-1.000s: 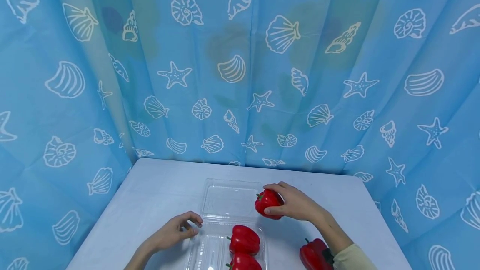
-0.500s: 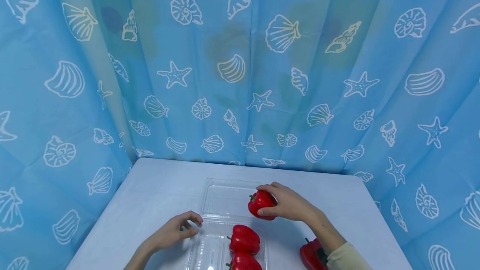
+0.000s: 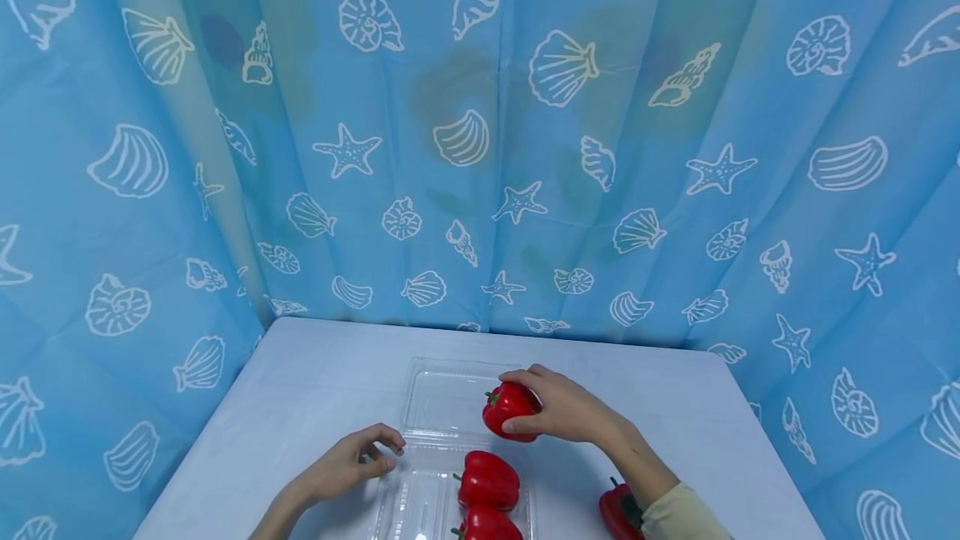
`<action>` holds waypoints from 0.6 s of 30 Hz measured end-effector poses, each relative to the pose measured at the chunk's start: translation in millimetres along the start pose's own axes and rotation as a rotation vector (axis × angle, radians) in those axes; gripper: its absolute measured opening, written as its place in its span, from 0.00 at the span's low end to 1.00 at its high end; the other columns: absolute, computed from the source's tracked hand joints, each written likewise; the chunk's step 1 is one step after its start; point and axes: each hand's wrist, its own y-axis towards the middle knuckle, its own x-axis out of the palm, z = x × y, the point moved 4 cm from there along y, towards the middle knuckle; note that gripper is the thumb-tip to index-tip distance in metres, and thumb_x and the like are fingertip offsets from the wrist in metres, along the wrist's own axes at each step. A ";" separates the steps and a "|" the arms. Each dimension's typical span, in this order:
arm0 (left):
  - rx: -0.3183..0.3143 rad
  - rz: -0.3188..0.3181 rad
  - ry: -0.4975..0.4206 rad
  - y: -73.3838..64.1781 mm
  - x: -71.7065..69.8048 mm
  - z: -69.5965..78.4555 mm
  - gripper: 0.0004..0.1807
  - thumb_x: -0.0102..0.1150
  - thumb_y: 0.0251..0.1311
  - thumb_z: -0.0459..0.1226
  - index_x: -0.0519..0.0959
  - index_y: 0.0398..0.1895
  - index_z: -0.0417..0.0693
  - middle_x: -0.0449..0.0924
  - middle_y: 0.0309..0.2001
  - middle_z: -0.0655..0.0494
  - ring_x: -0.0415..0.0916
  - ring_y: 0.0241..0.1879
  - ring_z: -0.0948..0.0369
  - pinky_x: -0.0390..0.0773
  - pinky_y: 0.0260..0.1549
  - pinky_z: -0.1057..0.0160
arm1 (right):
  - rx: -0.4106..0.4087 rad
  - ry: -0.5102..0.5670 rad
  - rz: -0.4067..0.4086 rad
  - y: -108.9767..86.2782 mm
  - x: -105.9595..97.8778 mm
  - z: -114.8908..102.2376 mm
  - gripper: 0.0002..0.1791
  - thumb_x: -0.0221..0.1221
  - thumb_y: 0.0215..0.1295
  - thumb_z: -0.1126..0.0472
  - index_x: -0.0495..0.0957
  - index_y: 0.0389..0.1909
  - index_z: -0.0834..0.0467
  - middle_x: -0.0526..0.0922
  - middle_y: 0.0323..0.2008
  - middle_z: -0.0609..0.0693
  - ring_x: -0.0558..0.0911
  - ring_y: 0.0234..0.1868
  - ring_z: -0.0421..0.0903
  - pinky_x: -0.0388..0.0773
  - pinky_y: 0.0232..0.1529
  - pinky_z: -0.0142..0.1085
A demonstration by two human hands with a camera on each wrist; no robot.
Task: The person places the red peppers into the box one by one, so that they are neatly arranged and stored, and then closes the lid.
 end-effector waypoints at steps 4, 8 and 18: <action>0.000 -0.002 -0.005 -0.6 0.2 1.1 0.16 0.60 0.69 0.41 0.77 0.56 0.46 0.81 0.52 0.50 0.79 0.43 0.56 0.74 0.41 0.55 | -0.019 0.009 -0.008 0.2 1.3 -4.6 0.46 0.79 0.42 0.43 0.72 0.66 0.41 0.77 0.53 0.45 0.77 0.55 0.48 0.84 0.38 0.42; -0.004 0.000 -0.008 -0.5 0.5 0.4 0.16 0.60 0.69 0.41 0.77 0.56 0.46 0.81 0.52 0.50 0.79 0.43 0.56 0.74 0.41 0.55 | -0.027 0.011 -0.014 0.6 3.0 -9.2 0.46 0.79 0.42 0.43 0.72 0.66 0.42 0.77 0.53 0.46 0.77 0.54 0.48 0.84 0.39 0.42; -0.003 0.001 -0.011 -1.2 0.2 -0.1 0.16 0.60 0.69 0.41 0.77 0.56 0.47 0.81 0.53 0.50 0.79 0.43 0.56 0.73 0.39 0.56 | -0.022 0.008 -0.024 4.8 9.6 -18.7 0.46 0.79 0.41 0.42 0.72 0.66 0.41 0.77 0.55 0.46 0.77 0.56 0.48 0.84 0.39 0.42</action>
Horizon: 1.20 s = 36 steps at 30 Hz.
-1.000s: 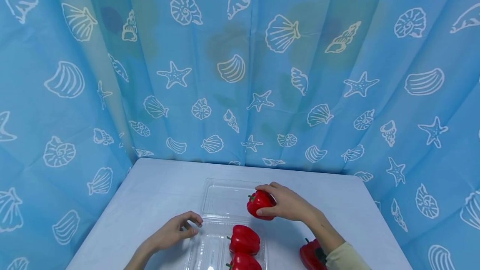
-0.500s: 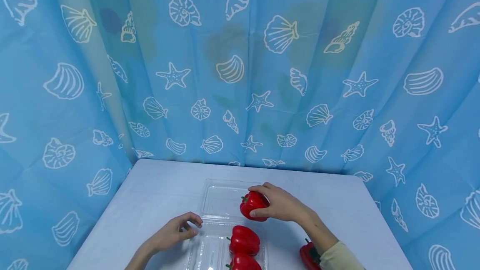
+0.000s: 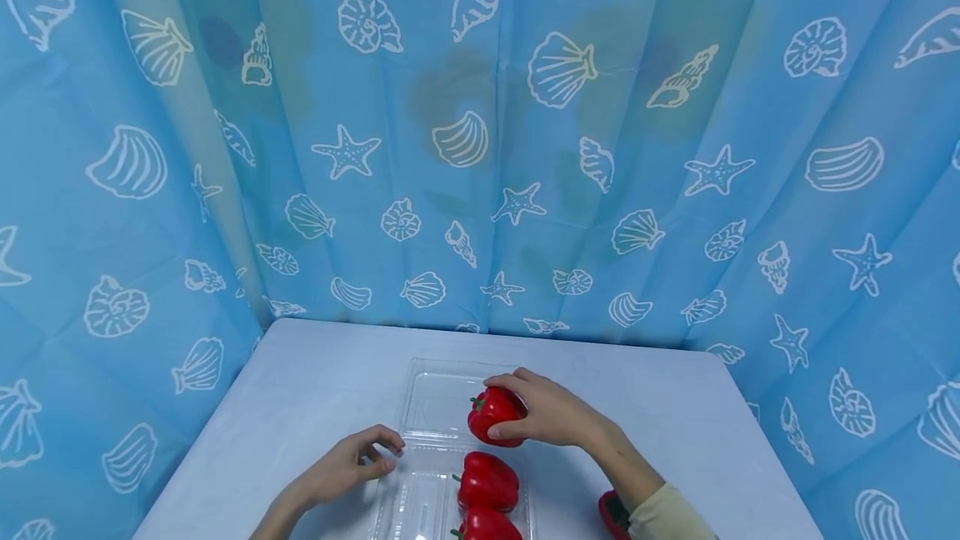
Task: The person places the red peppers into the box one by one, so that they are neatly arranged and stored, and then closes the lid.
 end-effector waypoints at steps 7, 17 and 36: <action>0.010 -0.004 0.003 -0.7 -0.5 0.8 0.16 0.59 0.69 0.41 0.77 0.56 0.47 0.80 0.53 0.50 0.79 0.43 0.55 0.73 0.39 0.57 | -0.013 0.012 -0.017 4.0 2.7 -5.3 0.46 0.78 0.42 0.42 0.72 0.66 0.41 0.76 0.55 0.45 0.77 0.56 0.48 0.84 0.39 0.40; 0.012 -0.006 0.030 -0.5 -2.1 2.8 0.16 0.60 0.69 0.43 0.77 0.56 0.48 0.81 0.52 0.52 0.80 0.42 0.58 0.74 0.40 0.58 | -0.028 0.009 -0.026 7.8 4.9 -10.6 0.46 0.78 0.42 0.42 0.72 0.66 0.40 0.76 0.54 0.43 0.76 0.55 0.46 0.83 0.39 0.37; 0.018 -0.013 0.022 -0.9 -0.9 7.1 0.17 0.61 0.68 0.41 0.77 0.56 0.45 0.81 0.52 0.50 0.80 0.43 0.56 0.74 0.43 0.55 | -0.054 0.014 -0.038 15.5 15.3 -28.5 0.46 0.79 0.41 0.43 0.72 0.65 0.39 0.77 0.54 0.43 0.77 0.54 0.44 0.83 0.39 0.36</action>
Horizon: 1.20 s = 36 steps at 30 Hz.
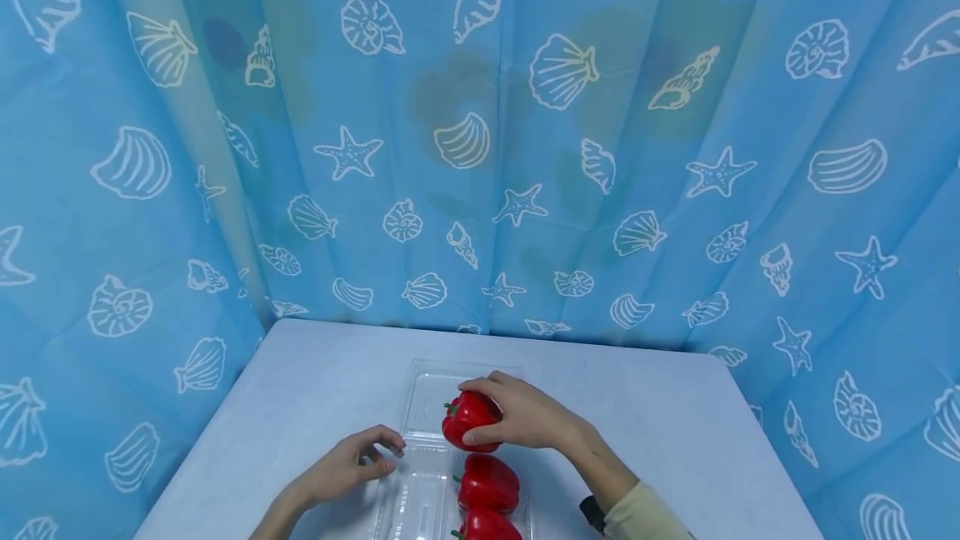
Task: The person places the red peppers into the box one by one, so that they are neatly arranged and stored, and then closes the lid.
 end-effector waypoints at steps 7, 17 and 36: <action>-0.006 -0.010 0.007 0.0 0.5 -0.2 0.17 0.61 0.67 0.41 0.77 0.56 0.46 0.80 0.53 0.50 0.79 0.43 0.56 0.73 0.43 0.55 | 0.007 -0.002 -0.014 4.0 6.6 -7.2 0.45 0.79 0.41 0.44 0.72 0.65 0.37 0.77 0.55 0.42 0.77 0.55 0.44 0.83 0.38 0.36; -0.035 -0.003 0.008 1.4 2.1 -2.2 0.20 0.63 0.66 0.41 0.75 0.59 0.45 0.81 0.51 0.51 0.78 0.43 0.56 0.75 0.42 0.57 | -0.001 -0.006 -0.044 10.9 18.8 -14.0 0.47 0.79 0.41 0.44 0.70 0.66 0.34 0.77 0.56 0.41 0.77 0.55 0.42 0.83 0.38 0.35; -0.022 0.001 -0.020 0.4 1.5 -1.6 0.21 0.64 0.65 0.41 0.75 0.59 0.45 0.81 0.51 0.50 0.78 0.44 0.56 0.76 0.43 0.58 | -0.022 0.053 -0.061 18.3 36.0 -21.2 0.39 0.80 0.40 0.46 0.70 0.53 0.42 0.80 0.47 0.39 0.79 0.41 0.34 0.82 0.34 0.32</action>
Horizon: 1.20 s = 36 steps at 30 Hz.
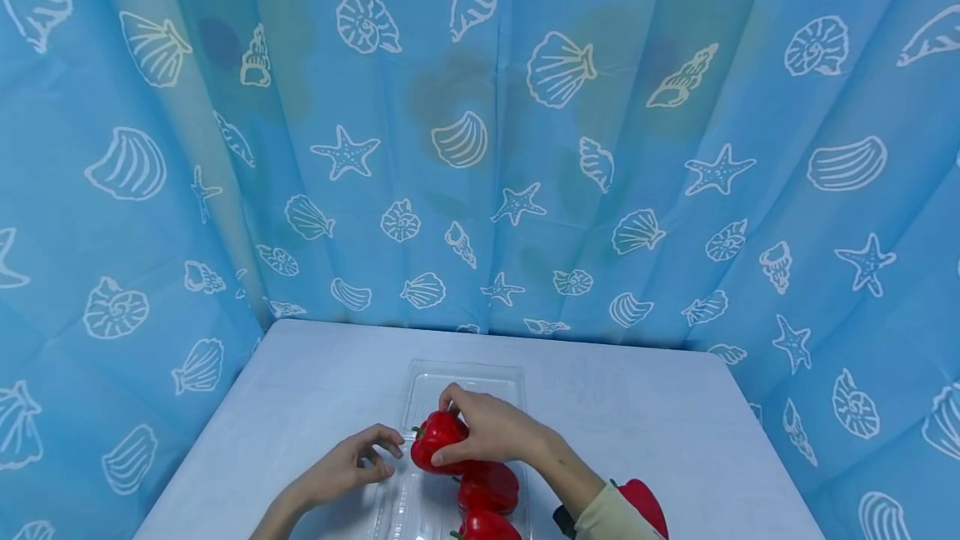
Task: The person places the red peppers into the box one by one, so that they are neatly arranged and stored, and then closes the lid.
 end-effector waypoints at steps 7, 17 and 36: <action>-0.001 -0.008 -0.015 0.1 -0.4 -0.3 0.21 0.63 0.65 0.41 0.75 0.58 0.45 0.81 0.50 0.51 0.78 0.43 0.55 0.76 0.42 0.58 | -0.002 -0.018 -0.019 4.0 7.6 -2.1 0.37 0.79 0.42 0.44 0.70 0.52 0.40 0.81 0.46 0.38 0.79 0.41 0.33 0.82 0.35 0.32; 0.007 -0.007 -0.013 -1.5 0.0 0.0 0.23 0.64 0.64 0.41 0.74 0.59 0.45 0.80 0.51 0.51 0.78 0.43 0.55 0.76 0.44 0.58 | 0.005 -0.019 -0.043 7.2 18.3 -3.2 0.37 0.79 0.42 0.43 0.71 0.53 0.38 0.81 0.46 0.36 0.79 0.41 0.32 0.82 0.34 0.31; -0.032 -0.011 0.009 -1.6 1.5 -0.8 0.27 0.68 0.59 0.41 0.74 0.61 0.48 0.80 0.52 0.52 0.80 0.43 0.56 0.79 0.49 0.49 | -0.009 -0.003 -0.122 3.5 22.1 -12.4 0.38 0.80 0.41 0.54 0.72 0.55 0.39 0.80 0.45 0.34 0.78 0.41 0.33 0.81 0.35 0.30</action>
